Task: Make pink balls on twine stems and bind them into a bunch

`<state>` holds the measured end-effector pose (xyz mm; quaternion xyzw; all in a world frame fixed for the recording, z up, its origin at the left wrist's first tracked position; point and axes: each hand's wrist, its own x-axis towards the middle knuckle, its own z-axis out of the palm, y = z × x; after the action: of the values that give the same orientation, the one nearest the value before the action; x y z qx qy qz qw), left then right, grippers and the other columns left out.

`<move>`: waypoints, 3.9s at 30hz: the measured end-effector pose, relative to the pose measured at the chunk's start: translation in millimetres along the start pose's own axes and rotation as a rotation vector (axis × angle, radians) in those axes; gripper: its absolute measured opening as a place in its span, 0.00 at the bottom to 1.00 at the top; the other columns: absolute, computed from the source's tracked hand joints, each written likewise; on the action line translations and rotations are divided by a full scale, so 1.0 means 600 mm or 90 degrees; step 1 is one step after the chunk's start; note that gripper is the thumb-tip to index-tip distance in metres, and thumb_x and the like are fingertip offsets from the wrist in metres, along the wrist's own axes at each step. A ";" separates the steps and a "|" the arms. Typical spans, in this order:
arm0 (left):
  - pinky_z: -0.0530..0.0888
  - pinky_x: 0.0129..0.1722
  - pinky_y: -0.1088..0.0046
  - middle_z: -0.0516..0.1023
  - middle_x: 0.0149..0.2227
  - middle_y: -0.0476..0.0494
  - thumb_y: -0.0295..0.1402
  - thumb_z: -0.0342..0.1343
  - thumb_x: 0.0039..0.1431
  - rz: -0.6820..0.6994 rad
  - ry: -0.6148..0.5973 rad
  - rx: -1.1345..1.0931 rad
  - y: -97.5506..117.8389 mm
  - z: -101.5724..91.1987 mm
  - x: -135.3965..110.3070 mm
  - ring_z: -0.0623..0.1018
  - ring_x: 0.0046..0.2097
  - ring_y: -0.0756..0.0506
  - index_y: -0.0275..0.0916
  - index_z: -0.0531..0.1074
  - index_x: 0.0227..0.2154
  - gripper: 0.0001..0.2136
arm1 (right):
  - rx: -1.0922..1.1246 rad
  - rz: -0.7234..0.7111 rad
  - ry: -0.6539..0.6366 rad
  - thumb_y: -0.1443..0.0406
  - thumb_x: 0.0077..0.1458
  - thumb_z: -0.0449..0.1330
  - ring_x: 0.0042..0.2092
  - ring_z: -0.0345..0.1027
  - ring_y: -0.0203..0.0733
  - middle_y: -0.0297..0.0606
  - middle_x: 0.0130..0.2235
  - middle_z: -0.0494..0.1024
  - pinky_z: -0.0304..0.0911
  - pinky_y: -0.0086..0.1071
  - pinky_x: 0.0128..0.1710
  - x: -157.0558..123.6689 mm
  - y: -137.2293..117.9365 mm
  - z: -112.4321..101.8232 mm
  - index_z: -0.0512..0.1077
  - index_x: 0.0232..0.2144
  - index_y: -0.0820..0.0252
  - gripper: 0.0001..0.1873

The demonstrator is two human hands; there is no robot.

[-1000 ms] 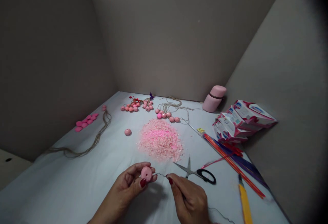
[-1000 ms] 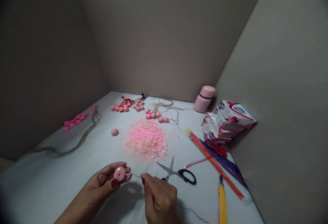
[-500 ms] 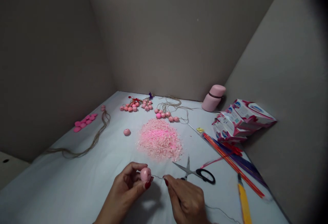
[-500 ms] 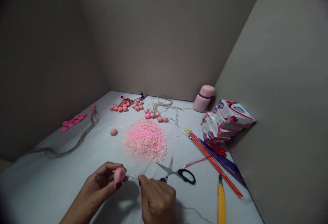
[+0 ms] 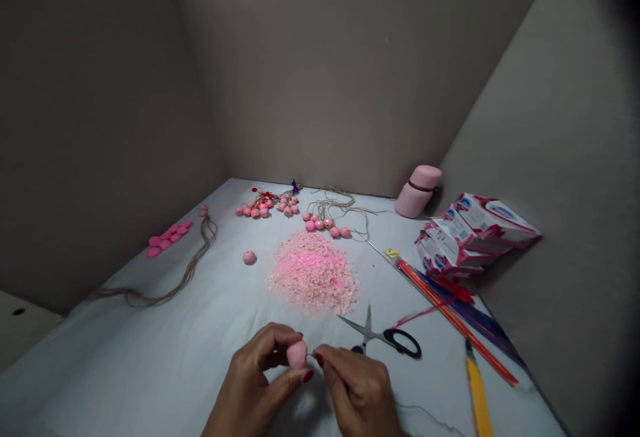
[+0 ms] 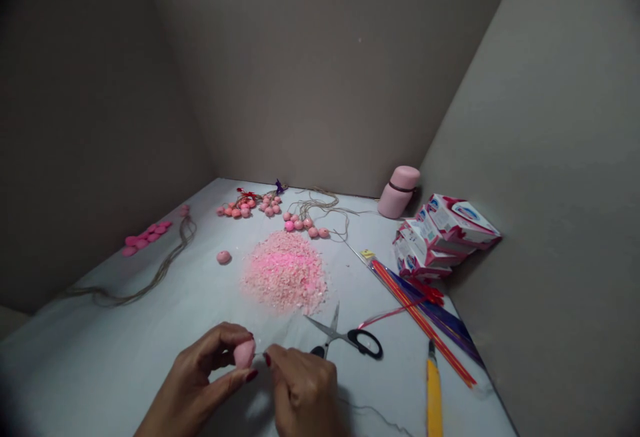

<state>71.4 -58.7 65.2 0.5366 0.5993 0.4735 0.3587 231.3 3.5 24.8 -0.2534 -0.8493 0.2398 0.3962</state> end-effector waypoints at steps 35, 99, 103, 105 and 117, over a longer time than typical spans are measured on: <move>0.73 0.41 0.73 0.82 0.33 0.47 0.36 0.67 0.42 -0.232 0.056 -0.447 -0.037 -0.014 0.010 0.79 0.36 0.48 0.40 0.75 0.35 0.16 | 0.042 0.175 0.067 0.65 0.59 0.49 0.26 0.72 0.38 0.36 0.24 0.76 0.64 0.25 0.27 0.019 0.009 -0.005 0.74 0.28 0.60 0.14; 0.65 0.19 0.80 0.69 0.19 0.55 0.32 0.62 0.46 0.131 0.009 0.078 -0.036 -0.049 0.055 0.66 0.20 0.53 0.40 0.72 0.30 0.07 | 0.181 0.396 0.171 0.60 0.53 0.58 0.24 0.68 0.36 0.34 0.23 0.75 0.61 0.24 0.23 0.037 -0.017 0.006 0.72 0.27 0.61 0.09; 0.66 0.20 0.80 0.69 0.20 0.55 0.35 0.62 0.47 0.116 -0.016 0.123 -0.050 -0.057 0.056 0.67 0.21 0.52 0.39 0.71 0.29 0.08 | -0.132 0.079 0.186 0.71 0.54 0.55 0.27 0.73 0.38 0.36 0.28 0.80 0.66 0.26 0.27 0.025 -0.051 0.006 0.73 0.36 0.58 0.09; 0.65 0.20 0.80 0.68 0.20 0.55 0.36 0.61 0.49 0.123 -0.024 0.141 -0.057 -0.061 0.057 0.66 0.21 0.53 0.39 0.71 0.29 0.08 | -0.213 -0.040 0.163 0.75 0.52 0.55 0.27 0.74 0.39 0.37 0.29 0.80 0.67 0.28 0.28 0.023 -0.061 0.011 0.71 0.40 0.58 0.14; 0.68 0.20 0.79 0.70 0.22 0.53 0.39 0.59 0.52 0.289 0.012 0.208 -0.066 -0.071 0.060 0.70 0.22 0.52 0.39 0.67 0.29 0.10 | -0.387 -0.185 0.177 0.76 0.53 0.55 0.19 0.67 0.36 0.36 0.20 0.74 0.58 0.30 0.21 0.039 -0.060 0.021 0.70 0.39 0.68 0.10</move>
<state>13.4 -30.1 42.7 0.7035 0.5354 0.4438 0.1470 199.7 -12.0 52.5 -0.2663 -0.8470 -0.1195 0.4443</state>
